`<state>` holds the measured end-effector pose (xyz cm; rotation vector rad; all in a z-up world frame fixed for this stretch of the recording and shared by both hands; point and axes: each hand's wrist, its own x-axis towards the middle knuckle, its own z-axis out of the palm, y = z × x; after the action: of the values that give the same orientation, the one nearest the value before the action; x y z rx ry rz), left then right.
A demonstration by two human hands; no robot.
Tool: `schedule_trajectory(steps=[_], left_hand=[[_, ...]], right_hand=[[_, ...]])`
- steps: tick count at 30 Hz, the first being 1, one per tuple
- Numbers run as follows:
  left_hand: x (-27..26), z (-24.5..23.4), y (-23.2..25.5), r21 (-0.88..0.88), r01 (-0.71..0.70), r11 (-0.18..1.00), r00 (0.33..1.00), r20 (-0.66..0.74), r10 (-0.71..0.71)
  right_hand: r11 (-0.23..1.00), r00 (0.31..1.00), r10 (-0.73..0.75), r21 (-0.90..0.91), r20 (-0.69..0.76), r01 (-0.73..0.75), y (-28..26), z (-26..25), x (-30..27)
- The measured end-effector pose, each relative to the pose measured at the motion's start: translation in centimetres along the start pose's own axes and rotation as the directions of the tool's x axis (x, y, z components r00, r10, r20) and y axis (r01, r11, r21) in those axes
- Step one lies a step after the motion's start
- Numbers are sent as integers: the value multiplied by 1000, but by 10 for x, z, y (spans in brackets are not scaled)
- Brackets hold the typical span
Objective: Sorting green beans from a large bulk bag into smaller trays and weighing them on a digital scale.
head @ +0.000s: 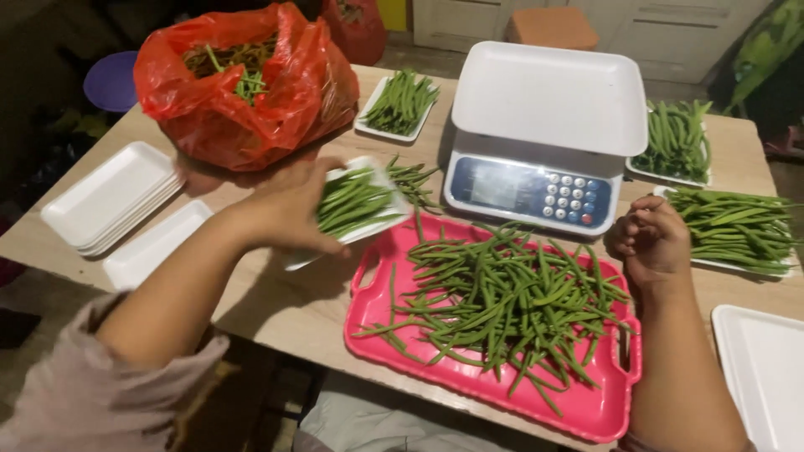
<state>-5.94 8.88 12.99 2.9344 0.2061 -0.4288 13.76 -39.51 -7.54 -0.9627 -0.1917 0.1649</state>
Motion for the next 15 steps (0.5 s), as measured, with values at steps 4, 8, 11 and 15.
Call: schedule_trajectory(steps=[4, 8, 11, 15], left_hand=[[44, -38, 65, -34, -281, 959, 960, -7, 281], [138, -54, 121, -69, -481, 874, 876, -86, 475], [199, -62, 166, 0, -503, 864, 857, -127, 499], [277, -51, 207, 49, -519, 853, 845, -119, 521]], right_hand=[[996, 975, -15, -88, -221, -4, 7, 9, 6], [981, 947, -71, -192, -313, 10, 29, -15, 21], [969, 931, -137, -240, -337, 56, 48, -22, 32], [969, 903, -167, -237, -397, 75, 41, 7, 19]])
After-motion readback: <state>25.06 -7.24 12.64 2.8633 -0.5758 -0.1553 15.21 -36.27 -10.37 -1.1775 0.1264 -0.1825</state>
